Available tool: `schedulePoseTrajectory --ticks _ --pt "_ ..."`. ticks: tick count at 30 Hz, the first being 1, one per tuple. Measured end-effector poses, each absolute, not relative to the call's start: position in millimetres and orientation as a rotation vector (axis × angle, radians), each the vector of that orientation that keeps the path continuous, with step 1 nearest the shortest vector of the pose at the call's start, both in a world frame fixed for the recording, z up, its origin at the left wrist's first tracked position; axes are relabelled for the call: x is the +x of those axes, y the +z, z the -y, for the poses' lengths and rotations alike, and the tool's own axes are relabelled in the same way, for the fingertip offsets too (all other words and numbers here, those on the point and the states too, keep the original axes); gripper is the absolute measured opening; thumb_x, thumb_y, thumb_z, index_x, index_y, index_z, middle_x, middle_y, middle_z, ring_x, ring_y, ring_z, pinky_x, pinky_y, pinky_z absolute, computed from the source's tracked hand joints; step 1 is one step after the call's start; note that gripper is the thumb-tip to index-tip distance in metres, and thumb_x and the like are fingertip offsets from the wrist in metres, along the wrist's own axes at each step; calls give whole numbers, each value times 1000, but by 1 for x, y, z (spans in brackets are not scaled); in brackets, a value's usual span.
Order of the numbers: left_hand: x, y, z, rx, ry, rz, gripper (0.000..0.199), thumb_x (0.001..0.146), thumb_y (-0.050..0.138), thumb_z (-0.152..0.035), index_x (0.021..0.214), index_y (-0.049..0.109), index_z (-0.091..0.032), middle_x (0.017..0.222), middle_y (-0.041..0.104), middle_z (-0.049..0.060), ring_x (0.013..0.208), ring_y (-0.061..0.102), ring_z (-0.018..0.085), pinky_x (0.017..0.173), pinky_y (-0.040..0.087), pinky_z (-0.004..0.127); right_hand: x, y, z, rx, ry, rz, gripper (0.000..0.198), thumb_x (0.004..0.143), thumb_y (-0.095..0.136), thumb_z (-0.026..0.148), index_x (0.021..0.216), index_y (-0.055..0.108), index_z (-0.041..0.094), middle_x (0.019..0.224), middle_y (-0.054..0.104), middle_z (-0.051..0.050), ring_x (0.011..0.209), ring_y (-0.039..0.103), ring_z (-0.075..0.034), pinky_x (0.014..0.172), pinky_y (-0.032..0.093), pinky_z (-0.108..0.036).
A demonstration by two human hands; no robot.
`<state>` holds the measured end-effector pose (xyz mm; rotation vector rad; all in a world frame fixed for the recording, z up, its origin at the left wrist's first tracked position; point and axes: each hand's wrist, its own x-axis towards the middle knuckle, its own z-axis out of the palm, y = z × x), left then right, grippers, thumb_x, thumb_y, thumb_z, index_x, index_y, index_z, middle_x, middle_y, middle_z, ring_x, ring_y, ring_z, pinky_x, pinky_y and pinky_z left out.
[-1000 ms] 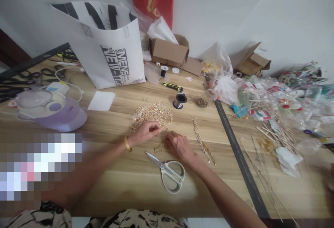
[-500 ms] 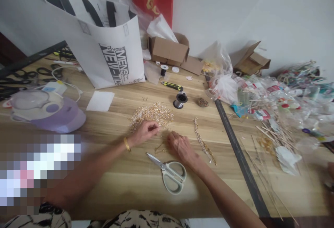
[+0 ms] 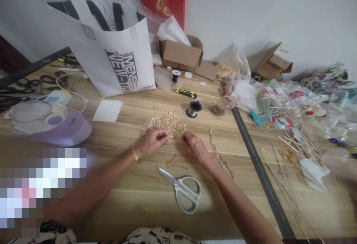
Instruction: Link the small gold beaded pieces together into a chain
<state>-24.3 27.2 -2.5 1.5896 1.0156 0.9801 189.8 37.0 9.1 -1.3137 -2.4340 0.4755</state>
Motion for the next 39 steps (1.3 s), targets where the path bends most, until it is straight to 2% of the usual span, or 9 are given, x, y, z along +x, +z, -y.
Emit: schedulePoseTrajectory --ticks 8,16,31,39 --pt "-27 -3 -31 1615 991 -1023 16 83 54 -23 72 58 -12 63 61 1 59 54 10 57 42 20 177 8 -45 -1228 559 2442 12 87 47 12 89 57 17 81 63 -5 67 57 -15 62 40 -24" --pt "-26 -8 -33 1592 986 -1036 14 81 54 -22 72 59 -12 62 61 1 58 55 10 56 43 20 175 8 -48 -1237 595 2371 15 86 48 9 86 61 17 82 64 -5 69 59 -14 64 42 -23" --pt "-26 -3 -33 1574 924 -1103 15 81 54 -22 71 58 -12 62 60 1 58 55 11 56 42 21 178 -21 -48 -1191 431 2159 12 90 47 19 92 59 19 86 65 -7 74 61 -17 66 48 -27" --pt "-25 -5 -33 1560 917 -1107 16 81 54 -24 71 58 -12 62 59 1 58 54 11 56 41 21 181 -26 -44 -1127 286 2203 14 91 46 18 97 59 19 94 65 -10 85 62 -20 75 50 -30"
